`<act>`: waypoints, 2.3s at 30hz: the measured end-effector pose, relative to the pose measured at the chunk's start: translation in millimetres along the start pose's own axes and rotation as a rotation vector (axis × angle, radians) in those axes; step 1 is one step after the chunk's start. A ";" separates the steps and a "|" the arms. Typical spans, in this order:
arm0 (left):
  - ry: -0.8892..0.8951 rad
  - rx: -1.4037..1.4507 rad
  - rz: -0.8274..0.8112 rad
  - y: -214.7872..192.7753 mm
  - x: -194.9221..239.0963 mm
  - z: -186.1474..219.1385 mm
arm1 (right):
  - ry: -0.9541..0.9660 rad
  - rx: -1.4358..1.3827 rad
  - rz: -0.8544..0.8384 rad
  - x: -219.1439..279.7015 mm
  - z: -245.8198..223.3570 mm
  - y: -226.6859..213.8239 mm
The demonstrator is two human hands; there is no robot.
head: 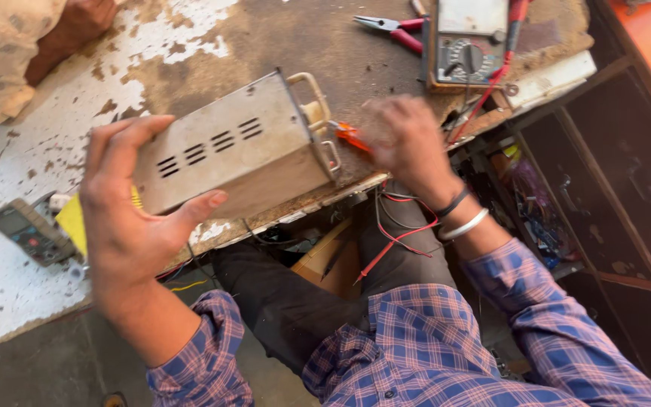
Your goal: The person uses a screwdriver to remove screws from a metal box, opens it, and manipulates internal components. They then handle a power plug, unscrew it, and connect multimeter probes to test the wiring.
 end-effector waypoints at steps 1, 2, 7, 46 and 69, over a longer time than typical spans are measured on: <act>-0.013 -0.021 -0.012 -1.3 -0.3 0.3 | 0.013 -0.034 0.013 -5.0 12.1 -3.4; 0.039 -0.095 -0.008 -4.0 -2.0 5.5 | 0.106 -0.043 -0.011 -10.3 30.3 -1.5; 0.215 -0.376 -0.010 -12.9 -13.0 17.2 | 0.095 0.022 -0.076 -19.1 54.2 14.9; 0.045 -0.196 0.198 50.3 -46.9 64.0 | -0.070 -0.484 -0.543 -115.4 -112.9 -78.7; 0.018 -0.215 0.175 56.1 -47.6 60.3 | 0.006 -0.223 -0.637 -134.4 -133.5 -54.2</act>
Point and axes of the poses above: each hand's wrist, its own x-axis away from the middle knuckle, its own y-axis out of the palm, z = x × y, the point moved 9 cm from there along -x, towards the middle knuckle, and after that the axes turned 7 degrees about -x, right-handed, at the moved point
